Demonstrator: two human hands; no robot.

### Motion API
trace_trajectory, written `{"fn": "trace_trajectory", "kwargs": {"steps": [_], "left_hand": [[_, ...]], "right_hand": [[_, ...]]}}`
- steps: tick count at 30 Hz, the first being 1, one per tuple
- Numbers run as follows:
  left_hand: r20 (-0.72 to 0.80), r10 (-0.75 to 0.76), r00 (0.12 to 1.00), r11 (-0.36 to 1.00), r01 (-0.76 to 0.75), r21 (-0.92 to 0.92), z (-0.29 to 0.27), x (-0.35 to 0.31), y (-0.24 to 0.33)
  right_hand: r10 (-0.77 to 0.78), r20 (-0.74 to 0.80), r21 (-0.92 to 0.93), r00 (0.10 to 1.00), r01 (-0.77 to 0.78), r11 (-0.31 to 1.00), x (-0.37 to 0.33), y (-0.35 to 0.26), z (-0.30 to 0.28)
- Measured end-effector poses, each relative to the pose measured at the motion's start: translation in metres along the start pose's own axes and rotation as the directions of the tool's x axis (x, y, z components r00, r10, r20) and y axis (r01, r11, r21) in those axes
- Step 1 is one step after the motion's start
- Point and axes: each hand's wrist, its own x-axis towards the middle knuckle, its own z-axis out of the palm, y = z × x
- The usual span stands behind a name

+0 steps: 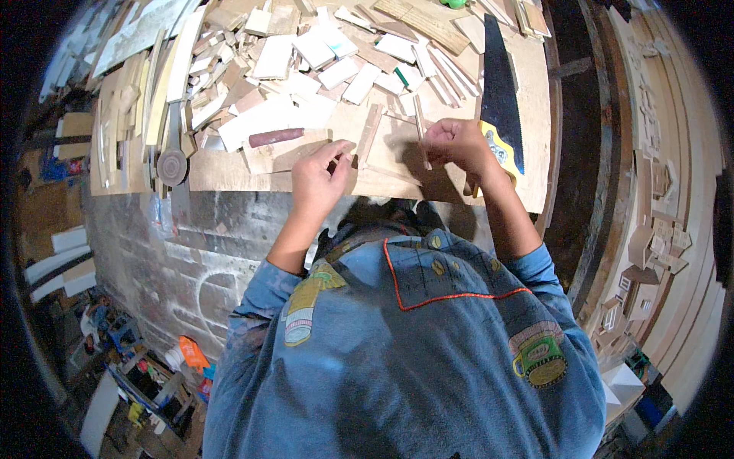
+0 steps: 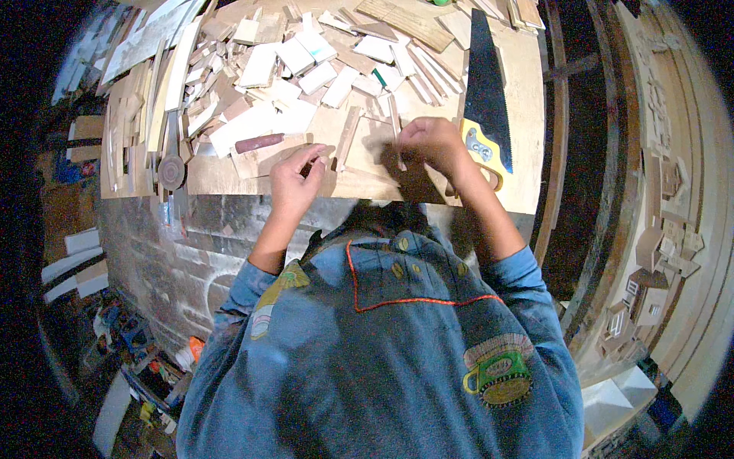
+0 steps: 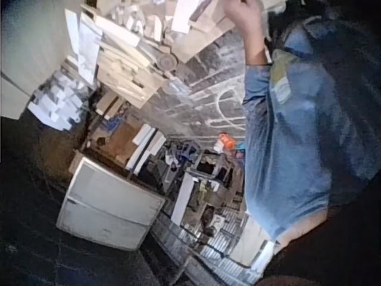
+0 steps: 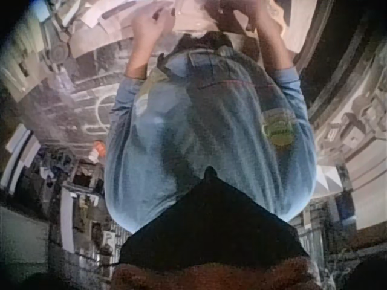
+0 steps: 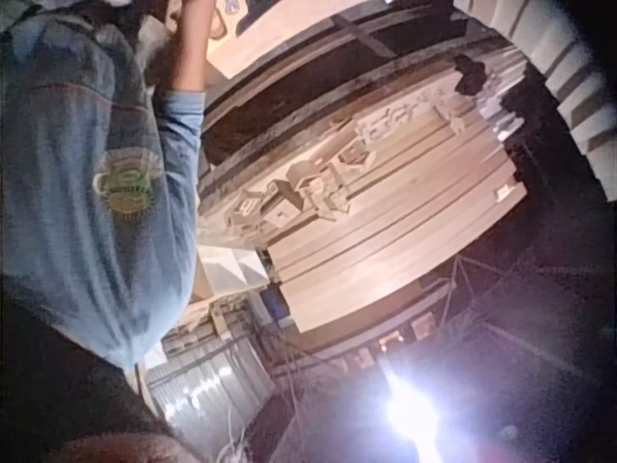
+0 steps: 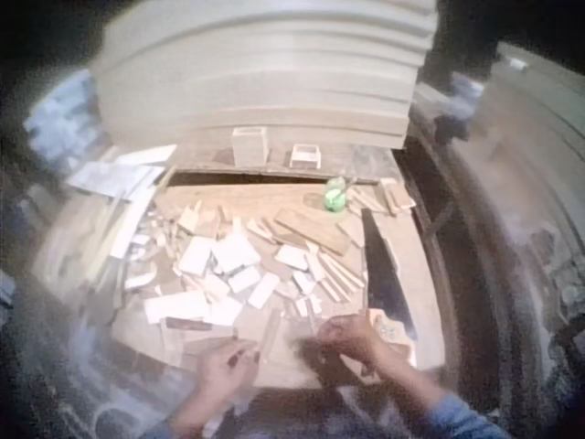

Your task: The person is assembling a small wooden frame by sanding the edges of wooden strips using a sanding block and applying glue to join them together on a workbench.

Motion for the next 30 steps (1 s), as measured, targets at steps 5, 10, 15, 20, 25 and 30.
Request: {"fn": "trace_trajectory", "kwargs": {"steps": [5,10,15,20,25,30], "left_hand": [[0.016,0.007,1.0,1.0,-0.006,-0.026,-0.001,-0.003,0.002],[0.015,0.064,0.998,0.997,-0.063,-0.033,0.0,-0.004,0.003],[0.098,0.149,0.984,0.989,-0.149,-0.007,-0.002,-0.007,0.017],[0.168,0.244,0.955,0.97,-0.244,-0.021,0.002,-0.011,0.023],[0.196,0.275,0.941,0.96,-0.278,-0.012,0.003,-0.014,0.022],[0.181,0.293,0.939,0.955,-0.297,-0.008,0.004,-0.014,0.016]], "right_hand": [[-0.143,-0.136,-0.238,0.98,0.107,0.965,-0.02,0.023,0.019],[-0.047,-0.258,-0.192,0.965,-0.003,0.981,-0.035,0.033,0.035],[-0.103,-0.393,-0.244,0.914,0.004,0.97,-0.04,0.029,0.049],[-0.157,-0.445,-0.311,0.882,0.013,0.95,-0.041,0.021,0.053],[-0.195,-0.445,-0.312,0.874,0.053,0.949,-0.046,0.019,0.054],[-0.273,-0.426,-0.403,0.862,0.09,0.911,-0.052,0.013,0.056]]}}
